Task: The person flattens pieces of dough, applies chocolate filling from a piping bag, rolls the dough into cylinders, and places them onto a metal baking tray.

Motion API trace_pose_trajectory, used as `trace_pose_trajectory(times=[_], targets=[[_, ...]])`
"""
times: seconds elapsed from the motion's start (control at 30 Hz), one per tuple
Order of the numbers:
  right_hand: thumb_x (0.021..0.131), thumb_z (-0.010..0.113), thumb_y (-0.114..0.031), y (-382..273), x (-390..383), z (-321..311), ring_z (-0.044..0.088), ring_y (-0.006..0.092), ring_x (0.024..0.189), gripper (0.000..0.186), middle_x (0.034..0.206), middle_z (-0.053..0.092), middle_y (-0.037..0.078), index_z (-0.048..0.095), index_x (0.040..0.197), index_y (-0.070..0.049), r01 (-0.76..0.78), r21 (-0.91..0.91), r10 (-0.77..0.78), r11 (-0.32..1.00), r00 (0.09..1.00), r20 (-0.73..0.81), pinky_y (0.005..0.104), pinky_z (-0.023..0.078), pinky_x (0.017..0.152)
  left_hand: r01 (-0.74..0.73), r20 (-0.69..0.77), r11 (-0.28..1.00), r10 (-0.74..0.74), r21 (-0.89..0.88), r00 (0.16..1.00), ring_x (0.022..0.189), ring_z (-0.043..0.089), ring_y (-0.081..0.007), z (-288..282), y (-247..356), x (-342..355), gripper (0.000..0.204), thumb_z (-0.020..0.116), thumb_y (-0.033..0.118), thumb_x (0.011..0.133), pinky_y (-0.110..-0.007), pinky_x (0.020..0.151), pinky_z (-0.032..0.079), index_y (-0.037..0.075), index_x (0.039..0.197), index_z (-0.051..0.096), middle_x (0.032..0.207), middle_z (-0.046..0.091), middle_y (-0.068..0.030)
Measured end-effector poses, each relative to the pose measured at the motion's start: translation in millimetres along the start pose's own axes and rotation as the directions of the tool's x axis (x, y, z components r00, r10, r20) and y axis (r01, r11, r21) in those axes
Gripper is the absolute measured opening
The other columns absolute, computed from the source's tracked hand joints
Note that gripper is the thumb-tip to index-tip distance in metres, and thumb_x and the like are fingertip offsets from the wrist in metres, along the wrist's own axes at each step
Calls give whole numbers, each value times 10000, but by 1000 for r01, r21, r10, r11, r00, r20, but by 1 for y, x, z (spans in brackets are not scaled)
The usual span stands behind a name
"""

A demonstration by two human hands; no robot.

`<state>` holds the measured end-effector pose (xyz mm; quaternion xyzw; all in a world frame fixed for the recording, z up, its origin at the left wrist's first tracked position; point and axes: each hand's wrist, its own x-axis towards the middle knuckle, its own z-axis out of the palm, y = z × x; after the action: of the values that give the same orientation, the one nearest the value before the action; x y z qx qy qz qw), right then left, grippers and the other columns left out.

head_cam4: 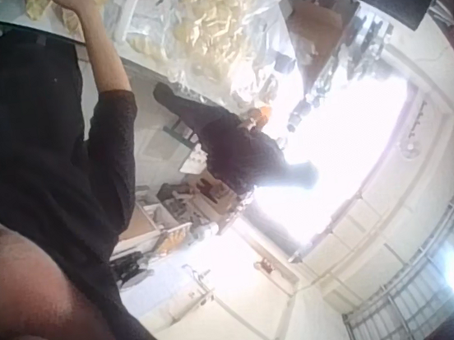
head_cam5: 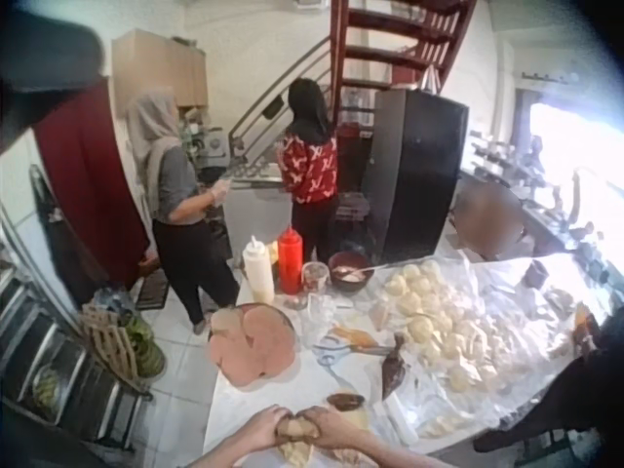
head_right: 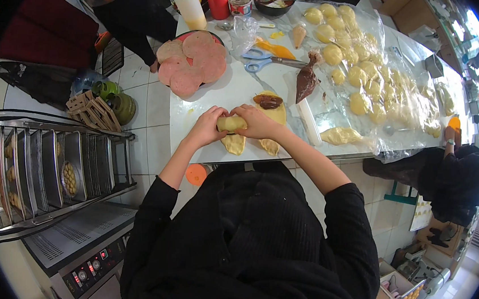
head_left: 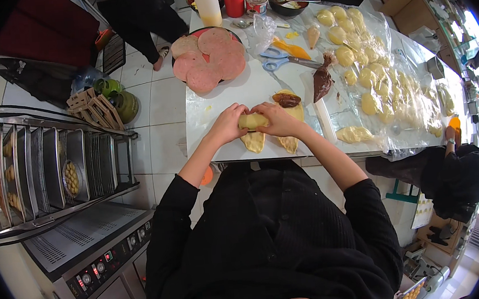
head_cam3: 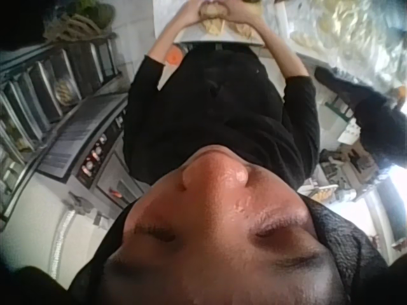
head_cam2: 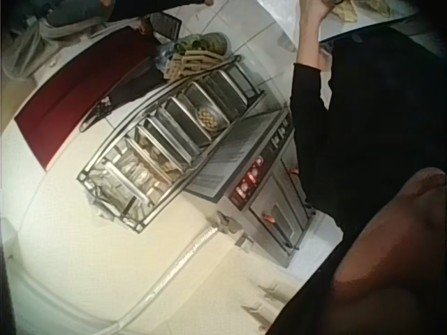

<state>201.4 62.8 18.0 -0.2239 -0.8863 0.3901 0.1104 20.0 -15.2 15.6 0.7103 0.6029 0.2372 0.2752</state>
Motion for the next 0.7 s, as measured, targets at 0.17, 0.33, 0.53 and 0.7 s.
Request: trace_pose_trajectory(times=[0.17, 0.33, 0.53, 0.7], targets=[[657, 642, -116, -1, 1, 0, 527, 315, 927, 438, 995, 539, 154, 491, 1062, -46, -59, -31, 61, 998, 996, 66, 395, 432, 797, -20, -5, 1000, 20, -14, 1000, 874, 543, -283, -1, -1, 0, 397, 701, 65, 582, -354, 747, 460, 54, 936, 522, 921, 545, -92], [648, 625, -64, -5, -10, 0, 523, 301, 941, 412, 979, 536, 130, 490, 1037, -51, 57, -101, -57, 993, 998, 1, 374, 437, 796, -18, 75, 1000, 16, 26, 997, 905, 521, -270, -5, -3, -8, 416, 685, 25, 572, -344, 797, 444, 59, 955, 526, 984, 559, -80], [689, 549, -29, 3, -31, 14, 521, 266, 939, 329, 998, 517, 97, 503, 1014, -57, 284, -381, -357, 880, 925, -134, 342, 440, 809, -375, -143, 916, 394, 143, 908, 904, 512, -230, 3, -17, -30, 349, 660, 17, 622, -321, 799, 442, 69, 952, 557, 997, 561, -36], [702, 546, -74, 1, -47, 18, 494, 247, 1003, 378, 1032, 502, 74, 514, 1079, -73, 365, -504, -444, 783, 895, -41, 342, 418, 859, -505, -71, 786, 562, 356, 824, 935, 515, -178, 5, -20, -43, 268, 592, 39, 691, -301, 802, 441, 92, 954, 574, 1037, 560, -7]])
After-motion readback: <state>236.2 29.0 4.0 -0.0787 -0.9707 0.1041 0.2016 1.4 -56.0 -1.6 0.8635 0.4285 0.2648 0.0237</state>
